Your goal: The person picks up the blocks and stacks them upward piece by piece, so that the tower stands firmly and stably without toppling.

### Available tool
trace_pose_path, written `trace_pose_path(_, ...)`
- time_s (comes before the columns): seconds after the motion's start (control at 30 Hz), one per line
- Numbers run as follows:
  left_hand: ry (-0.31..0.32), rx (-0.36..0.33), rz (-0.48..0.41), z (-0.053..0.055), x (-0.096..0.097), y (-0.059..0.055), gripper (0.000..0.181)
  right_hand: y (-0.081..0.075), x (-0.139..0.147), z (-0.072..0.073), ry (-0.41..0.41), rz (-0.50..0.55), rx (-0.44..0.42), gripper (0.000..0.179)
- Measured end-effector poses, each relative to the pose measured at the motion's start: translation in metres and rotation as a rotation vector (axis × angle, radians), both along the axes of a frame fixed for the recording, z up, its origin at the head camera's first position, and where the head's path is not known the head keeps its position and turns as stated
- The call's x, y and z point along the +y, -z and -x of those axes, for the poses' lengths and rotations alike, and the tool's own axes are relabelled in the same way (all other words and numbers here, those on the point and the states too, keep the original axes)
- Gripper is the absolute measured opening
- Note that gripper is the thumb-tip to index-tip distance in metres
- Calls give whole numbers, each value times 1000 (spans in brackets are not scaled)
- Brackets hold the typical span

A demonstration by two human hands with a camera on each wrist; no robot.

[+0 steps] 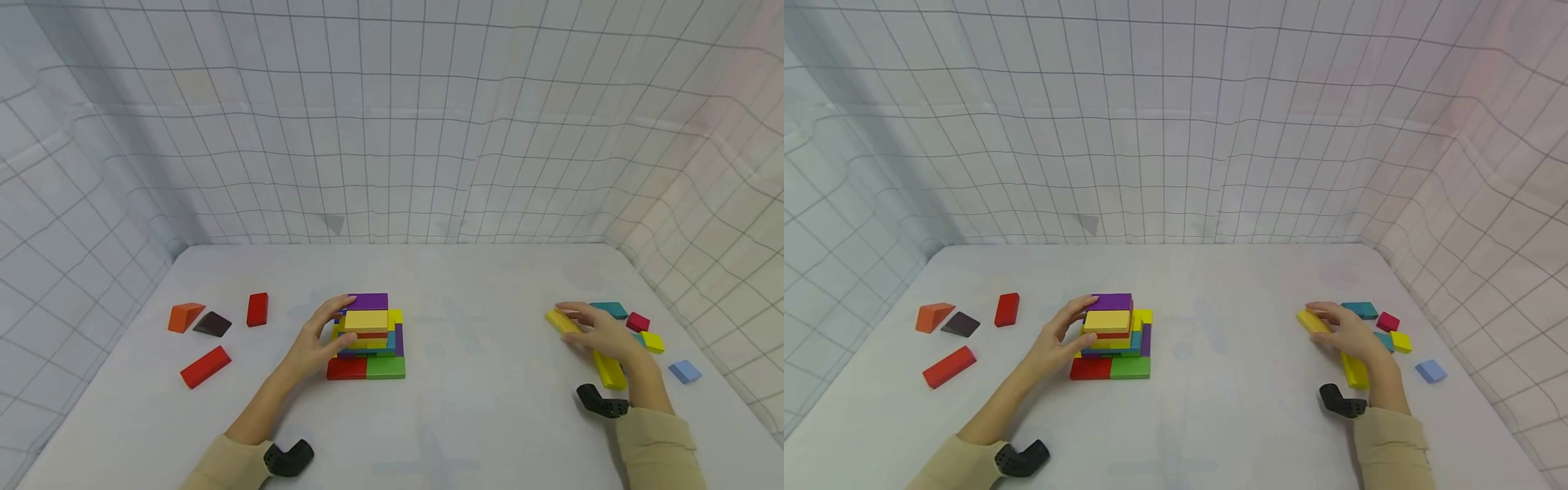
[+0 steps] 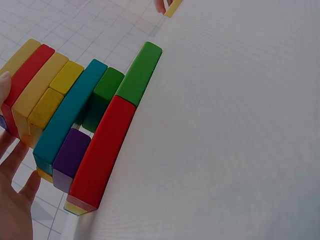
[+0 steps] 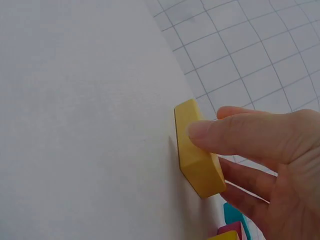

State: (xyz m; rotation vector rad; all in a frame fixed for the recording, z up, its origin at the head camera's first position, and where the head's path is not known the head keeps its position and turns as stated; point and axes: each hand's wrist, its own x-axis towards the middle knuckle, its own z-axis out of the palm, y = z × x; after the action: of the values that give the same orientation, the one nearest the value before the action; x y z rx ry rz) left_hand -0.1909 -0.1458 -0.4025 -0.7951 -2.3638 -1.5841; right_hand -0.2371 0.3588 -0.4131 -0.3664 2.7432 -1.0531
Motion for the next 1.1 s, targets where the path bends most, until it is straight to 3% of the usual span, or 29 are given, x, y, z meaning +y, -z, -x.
trace_pose_path(0.17, -2, -2, 0, 0, -1, 0, 56, -3, 2, -2, 54, -91, 32, 61)
trace_pose_path(0.33, -4, 7, -2, -1, -1, 0, 55, 0, 3, -3, 59, -145, 48, 57)
trace_pose_path(0.53, -2, 7, -5, -2, -1, 0, 55, 7, -1, 0, 62, -124, 95, 48)
trace_pose_path(0.63, -5, 6, -2, -2, -1, 1, 55, 8, -12, 4, 30, -83, 169, 40)
trace_pose_path(0.77, -1, 3, -10, -1, -1, 1, 55, -1, -45, 13, -81, -14, 334, 34)
trace_pose_path(0.87, 3, 4, -14, -1, -1, 2, 55, -24, -85, 14, -164, 36, 406, 34)
trace_pose_path(0.97, 10, 13, -14, 0, -1, 2, 56, -48, -127, 13, -227, 89, 424, 36)
trace_pose_path(1.1, 22, 19, -16, 0, 0, 1, 56, -57, -170, 23, -343, 171, 426, 37)
